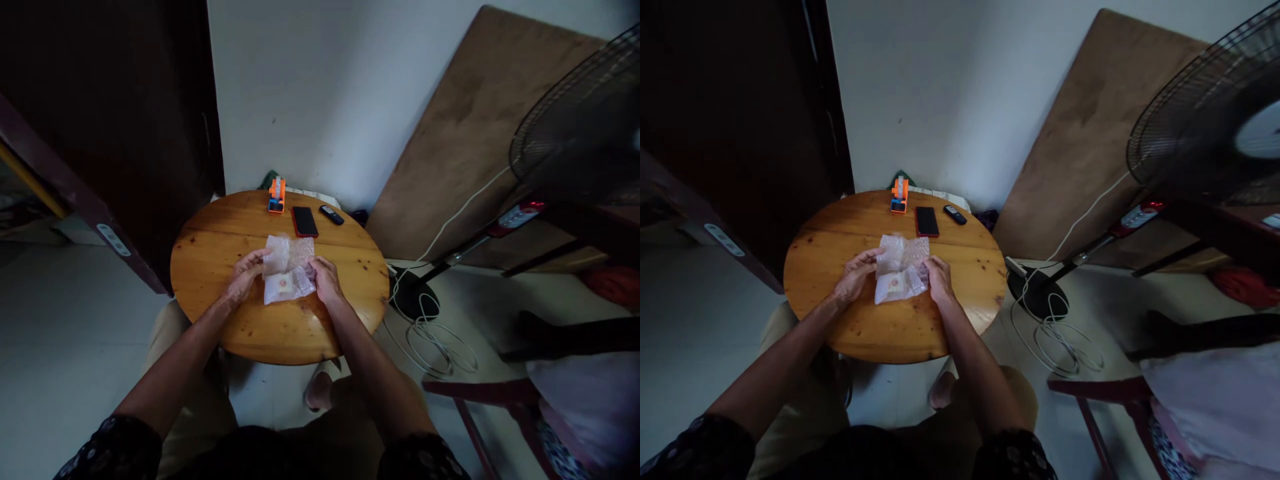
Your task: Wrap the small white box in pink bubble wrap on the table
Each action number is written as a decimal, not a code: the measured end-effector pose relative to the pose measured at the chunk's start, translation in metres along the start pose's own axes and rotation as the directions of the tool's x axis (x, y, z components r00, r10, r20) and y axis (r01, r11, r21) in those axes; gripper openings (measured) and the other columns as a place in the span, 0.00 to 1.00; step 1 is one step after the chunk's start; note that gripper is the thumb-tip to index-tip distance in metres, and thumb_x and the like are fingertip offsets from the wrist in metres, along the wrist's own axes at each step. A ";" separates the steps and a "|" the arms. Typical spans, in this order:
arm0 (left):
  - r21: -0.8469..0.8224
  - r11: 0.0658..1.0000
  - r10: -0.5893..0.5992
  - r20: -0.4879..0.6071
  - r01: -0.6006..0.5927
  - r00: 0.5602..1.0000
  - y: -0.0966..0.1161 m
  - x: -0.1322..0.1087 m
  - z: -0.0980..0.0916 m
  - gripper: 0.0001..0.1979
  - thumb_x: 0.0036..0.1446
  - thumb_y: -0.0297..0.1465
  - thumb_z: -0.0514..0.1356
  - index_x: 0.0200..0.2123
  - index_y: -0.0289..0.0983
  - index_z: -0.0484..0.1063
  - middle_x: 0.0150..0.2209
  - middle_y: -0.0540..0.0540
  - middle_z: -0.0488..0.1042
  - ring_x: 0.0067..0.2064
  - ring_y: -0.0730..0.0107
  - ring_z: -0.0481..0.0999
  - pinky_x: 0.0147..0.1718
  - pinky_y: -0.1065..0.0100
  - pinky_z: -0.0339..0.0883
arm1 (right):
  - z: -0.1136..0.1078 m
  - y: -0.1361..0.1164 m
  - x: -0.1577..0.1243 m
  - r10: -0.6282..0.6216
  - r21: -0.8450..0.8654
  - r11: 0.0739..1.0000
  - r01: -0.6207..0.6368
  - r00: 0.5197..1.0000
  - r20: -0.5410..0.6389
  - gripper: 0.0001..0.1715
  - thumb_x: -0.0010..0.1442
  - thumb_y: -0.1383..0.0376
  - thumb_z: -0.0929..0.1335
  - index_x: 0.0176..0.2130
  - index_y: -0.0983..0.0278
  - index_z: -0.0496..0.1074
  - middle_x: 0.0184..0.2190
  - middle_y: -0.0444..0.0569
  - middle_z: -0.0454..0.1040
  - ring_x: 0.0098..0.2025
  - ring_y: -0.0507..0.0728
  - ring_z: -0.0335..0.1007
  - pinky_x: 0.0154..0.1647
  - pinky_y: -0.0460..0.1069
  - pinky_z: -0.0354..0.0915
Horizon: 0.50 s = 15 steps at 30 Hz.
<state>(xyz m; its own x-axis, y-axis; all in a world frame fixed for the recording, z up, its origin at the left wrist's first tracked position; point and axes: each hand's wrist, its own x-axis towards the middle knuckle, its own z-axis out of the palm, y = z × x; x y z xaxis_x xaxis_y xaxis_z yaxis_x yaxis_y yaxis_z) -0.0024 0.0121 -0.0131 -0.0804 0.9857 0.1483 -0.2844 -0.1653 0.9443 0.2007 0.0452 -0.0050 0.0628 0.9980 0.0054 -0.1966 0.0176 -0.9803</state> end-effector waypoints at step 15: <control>0.491 0.870 0.090 -0.099 -0.030 0.991 -0.003 -0.005 -0.003 0.06 0.45 0.34 0.60 0.24 0.37 0.71 0.21 0.54 0.67 0.24 0.75 0.63 0.24 0.73 0.57 | 0.002 0.003 -0.012 -0.264 -0.229 0.942 0.247 0.964 -0.046 0.17 0.56 0.51 0.67 0.28 0.62 0.70 0.22 0.40 0.66 0.24 0.51 0.59 0.27 0.46 0.57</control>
<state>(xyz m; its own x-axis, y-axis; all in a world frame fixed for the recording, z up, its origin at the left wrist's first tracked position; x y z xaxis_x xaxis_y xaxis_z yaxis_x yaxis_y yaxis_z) -0.0038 0.0073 -0.0171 -0.1998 0.9587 0.2025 0.2242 -0.1564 0.9619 0.1978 0.0337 -0.0077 0.1573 0.9542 0.2544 0.0546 0.2488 -0.9670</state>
